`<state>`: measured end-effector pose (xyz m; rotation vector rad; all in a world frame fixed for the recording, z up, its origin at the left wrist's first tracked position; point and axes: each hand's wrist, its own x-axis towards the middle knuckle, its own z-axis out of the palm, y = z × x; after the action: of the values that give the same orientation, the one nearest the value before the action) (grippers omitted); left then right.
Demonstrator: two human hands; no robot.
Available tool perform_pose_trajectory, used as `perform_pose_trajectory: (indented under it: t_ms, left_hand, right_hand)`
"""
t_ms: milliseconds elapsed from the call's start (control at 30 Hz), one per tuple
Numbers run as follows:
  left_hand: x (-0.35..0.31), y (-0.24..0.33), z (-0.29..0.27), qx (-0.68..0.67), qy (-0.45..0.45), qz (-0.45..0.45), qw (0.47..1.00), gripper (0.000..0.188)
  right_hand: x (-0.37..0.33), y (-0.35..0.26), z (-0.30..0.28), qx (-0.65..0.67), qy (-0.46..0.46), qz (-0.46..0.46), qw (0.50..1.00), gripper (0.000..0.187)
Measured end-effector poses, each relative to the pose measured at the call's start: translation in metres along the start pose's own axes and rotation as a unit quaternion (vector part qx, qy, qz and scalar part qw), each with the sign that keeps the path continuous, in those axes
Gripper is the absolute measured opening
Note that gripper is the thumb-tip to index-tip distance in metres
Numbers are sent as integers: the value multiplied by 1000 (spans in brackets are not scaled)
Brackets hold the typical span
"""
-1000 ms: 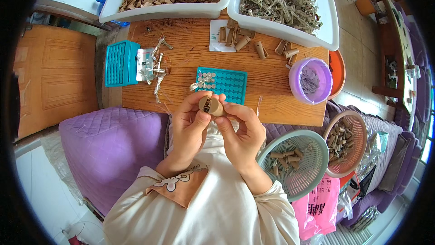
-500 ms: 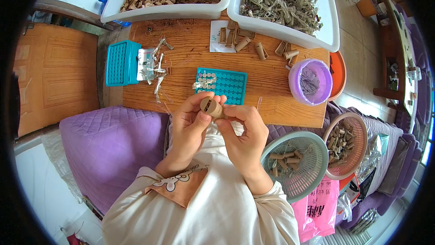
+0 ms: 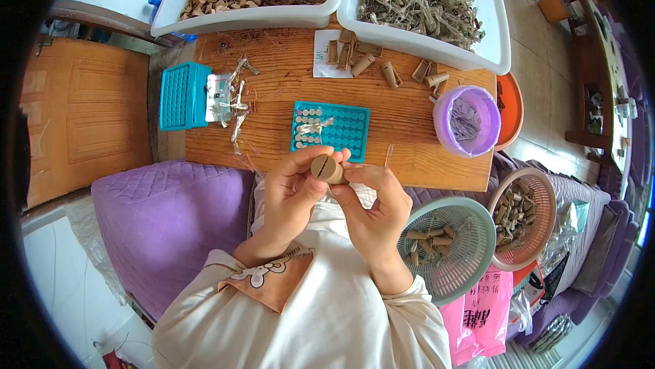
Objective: The person is assembling small electronic or mechanical components into a blue plastic tray.
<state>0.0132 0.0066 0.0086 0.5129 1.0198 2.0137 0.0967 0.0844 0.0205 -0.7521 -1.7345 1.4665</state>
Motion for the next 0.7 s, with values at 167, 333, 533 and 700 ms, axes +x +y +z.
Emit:
perform_pose_trajectory:
  t_ms: [167, 333, 533, 700]
  left_hand:
    - [-5, -5, 7, 102, -6, 71, 992, 33]
    - [-4, -7, 4, 254, -5, 138, 957, 39]
    - [2, -13, 2, 171, -39, 140, 975, 45]
    - [4, -17, 1, 118, -39, 76, 989, 47]
  right_hand:
    - [1, -2, -5, -54, -51, 26, 997, 30]
    - [0, -5, -5, -176, -244, -70, 951, 34]
    - [-4, 8, -3, -129, -240, -79, 959, 28]
    - [29, 10, -35, -63, -355, 6, 933, 22]
